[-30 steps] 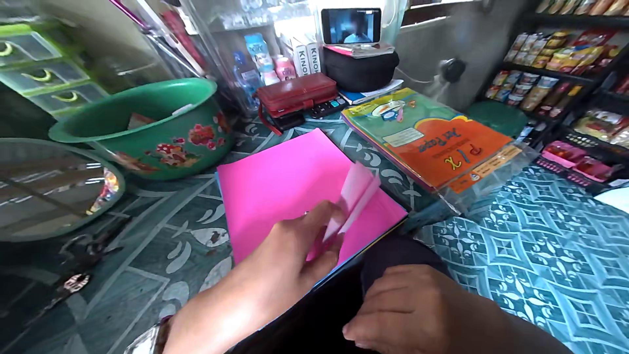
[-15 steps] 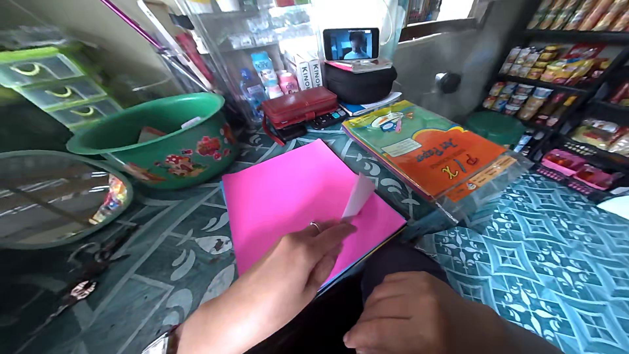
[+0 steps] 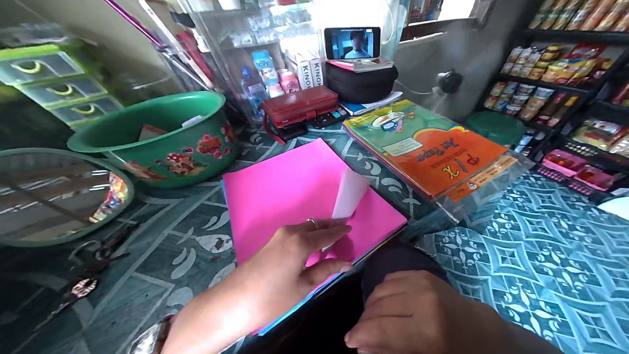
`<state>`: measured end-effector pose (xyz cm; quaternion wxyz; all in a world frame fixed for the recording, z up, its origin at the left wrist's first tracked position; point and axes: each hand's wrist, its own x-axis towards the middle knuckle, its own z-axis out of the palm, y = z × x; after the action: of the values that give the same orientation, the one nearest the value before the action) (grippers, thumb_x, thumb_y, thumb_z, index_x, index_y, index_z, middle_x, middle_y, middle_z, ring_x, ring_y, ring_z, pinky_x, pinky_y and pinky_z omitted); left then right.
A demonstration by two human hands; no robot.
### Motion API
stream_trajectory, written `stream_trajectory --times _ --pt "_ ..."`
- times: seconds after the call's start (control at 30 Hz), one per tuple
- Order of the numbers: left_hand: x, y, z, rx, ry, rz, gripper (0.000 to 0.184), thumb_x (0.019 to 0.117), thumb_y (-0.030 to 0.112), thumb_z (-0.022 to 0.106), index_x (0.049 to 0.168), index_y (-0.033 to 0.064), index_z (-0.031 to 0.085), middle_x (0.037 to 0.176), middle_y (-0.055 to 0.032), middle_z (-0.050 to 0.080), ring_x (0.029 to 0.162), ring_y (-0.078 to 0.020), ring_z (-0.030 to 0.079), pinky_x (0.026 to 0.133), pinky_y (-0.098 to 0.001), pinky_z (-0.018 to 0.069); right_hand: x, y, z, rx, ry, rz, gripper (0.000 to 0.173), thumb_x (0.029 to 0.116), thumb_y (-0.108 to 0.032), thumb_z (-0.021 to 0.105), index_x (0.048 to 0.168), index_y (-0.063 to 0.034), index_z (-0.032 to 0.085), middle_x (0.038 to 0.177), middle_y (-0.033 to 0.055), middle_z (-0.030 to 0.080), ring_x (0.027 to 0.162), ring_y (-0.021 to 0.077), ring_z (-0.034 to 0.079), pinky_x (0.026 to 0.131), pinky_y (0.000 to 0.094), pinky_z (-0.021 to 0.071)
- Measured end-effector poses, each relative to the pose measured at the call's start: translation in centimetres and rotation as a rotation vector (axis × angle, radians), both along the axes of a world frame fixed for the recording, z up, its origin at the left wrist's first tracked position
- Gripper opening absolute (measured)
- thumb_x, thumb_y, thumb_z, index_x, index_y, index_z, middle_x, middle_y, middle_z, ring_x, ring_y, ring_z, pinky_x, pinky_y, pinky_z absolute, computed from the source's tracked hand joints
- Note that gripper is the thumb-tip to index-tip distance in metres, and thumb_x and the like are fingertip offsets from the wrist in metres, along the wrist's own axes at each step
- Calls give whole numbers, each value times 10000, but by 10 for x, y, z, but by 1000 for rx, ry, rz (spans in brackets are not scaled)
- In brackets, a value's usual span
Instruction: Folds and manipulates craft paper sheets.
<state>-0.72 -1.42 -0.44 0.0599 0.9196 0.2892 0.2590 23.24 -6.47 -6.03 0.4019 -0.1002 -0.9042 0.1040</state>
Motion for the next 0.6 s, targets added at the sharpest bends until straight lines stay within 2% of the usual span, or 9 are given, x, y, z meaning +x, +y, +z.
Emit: stream_trajectory --times 0.1,0.2,0.3,0.47,0.53,0.6 --pt "-1 1 -1 -18 -14 -5 316 976 297 592 1151 104 770 1108 -51 757 1011 -45 700 882 -173 540 0 0 0 -2 1 1 197 1043 -166 584 1014 -74 756 889 56 762 893 143 724 830 260 555" --pt "2 -1 -4 26 -57 30 242 939 214 555 976 106 769 965 -33 753 887 -19 688 778 -155 539 0 0 0 -9 0 -3 190 1042 -164 587 1014 -80 756 884 49 760 893 135 720 820 254 550" --pt "6 -3 -6 43 -75 83 200 936 232 568 906 113 726 833 -8 702 763 -3 640 689 -139 511 0 -1 0 -13 1 -8 198 1047 -171 580 1017 -81 754 892 50 762 901 134 720 825 254 550" --pt "7 -4 -8 69 -72 112 234 971 294 582 875 117 702 779 -1 668 721 -4 619 658 -132 496 0 -1 1 -19 5 -10 195 1044 -171 583 1010 -82 753 883 49 759 894 136 719 824 254 551" --pt "8 -5 -8 52 -79 106 210 965 284 597 927 99 690 801 -14 681 738 -24 640 672 -153 517 0 -1 1 -17 5 -7 194 1044 -168 583 1012 -81 754 886 49 761 900 138 721 826 254 552" --pt "8 -6 -7 0 -79 93 245 973 235 579 1151 75 631 900 -30 711 802 -34 689 727 -184 573 0 -1 0 -9 6 -6 196 1046 -167 580 1015 -80 753 888 49 760 901 139 720 831 254 552"
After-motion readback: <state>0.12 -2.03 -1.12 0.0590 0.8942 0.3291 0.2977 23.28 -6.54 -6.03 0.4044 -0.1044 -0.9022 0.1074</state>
